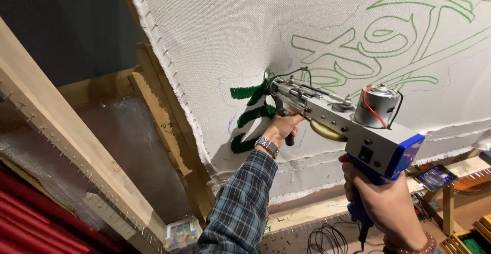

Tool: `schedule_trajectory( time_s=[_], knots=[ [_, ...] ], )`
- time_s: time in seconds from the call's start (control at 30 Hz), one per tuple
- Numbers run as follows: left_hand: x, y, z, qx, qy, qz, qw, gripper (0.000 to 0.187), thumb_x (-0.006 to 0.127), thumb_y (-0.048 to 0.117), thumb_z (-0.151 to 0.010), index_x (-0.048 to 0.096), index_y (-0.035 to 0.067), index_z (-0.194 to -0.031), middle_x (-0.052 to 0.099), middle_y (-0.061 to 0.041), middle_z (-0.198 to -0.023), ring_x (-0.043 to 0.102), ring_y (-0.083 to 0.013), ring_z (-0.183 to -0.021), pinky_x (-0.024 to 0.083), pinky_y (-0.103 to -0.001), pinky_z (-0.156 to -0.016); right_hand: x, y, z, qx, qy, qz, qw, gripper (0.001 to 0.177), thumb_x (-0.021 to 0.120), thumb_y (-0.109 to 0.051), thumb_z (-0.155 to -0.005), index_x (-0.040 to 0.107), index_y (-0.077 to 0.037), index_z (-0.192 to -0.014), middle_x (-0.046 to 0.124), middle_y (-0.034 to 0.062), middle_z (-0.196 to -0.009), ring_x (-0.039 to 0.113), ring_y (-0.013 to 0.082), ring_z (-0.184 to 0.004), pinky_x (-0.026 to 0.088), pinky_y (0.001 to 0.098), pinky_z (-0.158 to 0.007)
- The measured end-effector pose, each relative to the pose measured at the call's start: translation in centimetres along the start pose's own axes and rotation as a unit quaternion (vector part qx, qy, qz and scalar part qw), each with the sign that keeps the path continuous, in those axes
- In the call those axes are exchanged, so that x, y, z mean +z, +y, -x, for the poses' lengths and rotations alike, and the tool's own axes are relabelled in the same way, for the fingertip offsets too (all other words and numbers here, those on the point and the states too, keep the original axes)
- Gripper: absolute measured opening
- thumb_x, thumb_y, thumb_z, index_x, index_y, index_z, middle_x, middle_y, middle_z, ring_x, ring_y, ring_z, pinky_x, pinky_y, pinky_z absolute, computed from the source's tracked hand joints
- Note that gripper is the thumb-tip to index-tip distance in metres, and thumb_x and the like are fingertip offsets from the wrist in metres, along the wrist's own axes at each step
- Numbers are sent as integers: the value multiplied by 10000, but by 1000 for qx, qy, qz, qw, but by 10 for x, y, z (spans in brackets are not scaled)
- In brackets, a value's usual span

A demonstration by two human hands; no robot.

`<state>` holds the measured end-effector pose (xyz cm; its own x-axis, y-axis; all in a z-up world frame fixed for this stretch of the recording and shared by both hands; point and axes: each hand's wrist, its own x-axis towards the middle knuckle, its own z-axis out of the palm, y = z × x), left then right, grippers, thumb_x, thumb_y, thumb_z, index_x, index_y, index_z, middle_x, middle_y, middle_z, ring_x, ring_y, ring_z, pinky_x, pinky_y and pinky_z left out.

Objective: Using a tufting gun to fill in a design on a canvas stretched on a frame with green yarn.

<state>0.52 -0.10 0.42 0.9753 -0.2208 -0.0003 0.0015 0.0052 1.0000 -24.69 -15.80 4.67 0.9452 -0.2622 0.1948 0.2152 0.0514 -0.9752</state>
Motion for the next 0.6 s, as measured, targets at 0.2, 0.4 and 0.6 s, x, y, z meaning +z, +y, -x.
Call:
schedule_trajectory(
  time_s=[0.2,0.4,0.6],
  knots=[
    [4,-5,1,17,14,29,999,249,812,283,-893,625,204,-750,588,19,-649,450,-74,-447,380,-244,-407,-1,-10,8,42,27,15,999,295,697,-49,-930,769,85,-1183,567,206,-677,510,300,-547,426,426,-484],
    [10,16,40,24,-102,-2,994,180,807,195,-882,639,137,-850,678,-82,-838,687,-170,-718,372,-216,-460,-25,-7,17,31,18,-16,999,358,678,-22,-932,737,83,-1270,526,202,-695,483,313,-563,409,429,-527],
    [21,15,61,90,-215,-3,972,241,711,270,-974,713,44,-888,783,-131,-1181,734,-153,-732,473,-185,-494,-62,7,22,-32,-10,-64,997,345,639,-50,-926,673,121,-1224,400,139,-627,380,258,-492,323,385,-421]
  ],
)
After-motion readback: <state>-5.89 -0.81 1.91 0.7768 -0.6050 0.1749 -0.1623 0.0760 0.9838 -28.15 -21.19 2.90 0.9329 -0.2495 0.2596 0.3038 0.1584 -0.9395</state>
